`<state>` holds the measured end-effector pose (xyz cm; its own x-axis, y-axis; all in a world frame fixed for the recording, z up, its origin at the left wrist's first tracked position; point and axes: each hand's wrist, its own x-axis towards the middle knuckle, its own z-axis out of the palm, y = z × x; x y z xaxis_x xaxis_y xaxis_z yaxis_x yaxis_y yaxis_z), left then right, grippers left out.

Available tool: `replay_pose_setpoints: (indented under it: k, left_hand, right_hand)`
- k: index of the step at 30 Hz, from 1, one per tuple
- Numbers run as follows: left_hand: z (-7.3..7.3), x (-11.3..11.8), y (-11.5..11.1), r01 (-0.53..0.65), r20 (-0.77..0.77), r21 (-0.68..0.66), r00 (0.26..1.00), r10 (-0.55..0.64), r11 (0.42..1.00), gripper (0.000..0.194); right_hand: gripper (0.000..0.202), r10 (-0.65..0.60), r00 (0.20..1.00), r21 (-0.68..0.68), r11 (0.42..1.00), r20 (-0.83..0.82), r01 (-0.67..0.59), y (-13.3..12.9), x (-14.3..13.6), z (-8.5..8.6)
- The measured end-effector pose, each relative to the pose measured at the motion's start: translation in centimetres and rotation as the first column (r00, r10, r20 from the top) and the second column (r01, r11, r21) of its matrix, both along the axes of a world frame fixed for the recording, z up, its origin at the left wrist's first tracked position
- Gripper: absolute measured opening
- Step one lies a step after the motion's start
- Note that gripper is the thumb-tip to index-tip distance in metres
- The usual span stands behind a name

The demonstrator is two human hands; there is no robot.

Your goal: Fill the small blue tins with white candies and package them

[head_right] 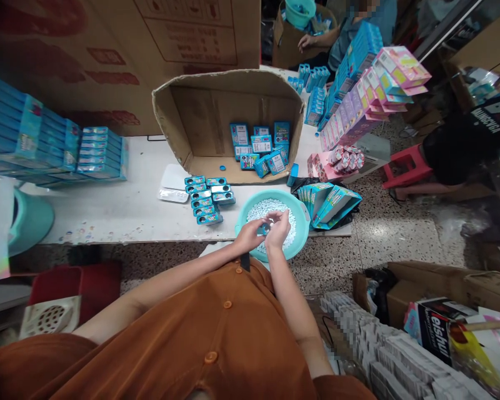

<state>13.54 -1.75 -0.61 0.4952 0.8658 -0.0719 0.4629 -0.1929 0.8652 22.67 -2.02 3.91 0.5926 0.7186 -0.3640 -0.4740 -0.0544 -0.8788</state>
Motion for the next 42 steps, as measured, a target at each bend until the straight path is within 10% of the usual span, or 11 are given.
replay_pose_setpoints:
  k: [11, 16, 21, 25, 30, 35, 39, 42]
  left_hand:
    - [0.3, 0.0, 0.1, -0.065, 0.052, -0.043, 0.996, 0.068, 0.997, 0.044]
    - [0.6, -0.4, 0.4, -0.099, 0.085, -0.038, 0.991, 0.102, 0.994, 0.036]
    - [0.0, -1.7, 0.7, -0.18, 0.207, -0.057, 0.96, 0.188, 0.982, 0.036]
    - [-0.9, -2.7, 0.6, -0.187, 0.088, -0.093, 0.977, 0.195, 0.978, 0.036]
    - [-1.2, -3.6, 0.2, -0.264, 0.091, -0.124, 0.957, 0.276, 0.956, 0.035]
    - [0.0, -3.7, 0.0, -0.232, 0.2, -0.127, 0.946, 0.254, 0.964, 0.036]
    - [0.4, -3.9, -0.2, -0.19, 0.222, -0.087, 0.953, 0.205, 0.978, 0.036]
    - [0.1, -5.6, -0.3, -0.269, 0.171, 0.065, 0.952, 0.255, 0.961, 0.034]
  right_hand:
    - [0.055, 0.137, 0.987, 0.011, 0.99, 0.079, -0.139, -0.5, -0.1, 0.3]
    - [0.052, -0.059, 0.987, 0.043, 0.998, 0.152, 0.053, -0.3, 1.6, -0.2]
    - [0.039, -0.315, 0.894, 0.017, 0.945, 0.317, 0.327, -0.8, 5.9, -4.8]
    - [0.027, 0.173, 0.864, -0.319, 0.948, 0.473, -0.015, -2.2, 6.9, -11.0]
    - [0.027, 0.631, 0.508, -0.513, 0.774, 0.586, -0.371, -4.0, 4.2, -16.4]
    - [0.038, 0.873, -0.01, -0.821, 0.455, 0.488, -0.346, -4.4, 2.2, -17.6]
    - [0.036, 0.909, -0.153, -0.883, 0.319, 0.388, -0.345, -4.1, 2.5, -17.4]
    - [0.036, 0.888, -0.152, -0.852, 0.349, 0.434, -0.391, -4.7, 3.1, -17.2]
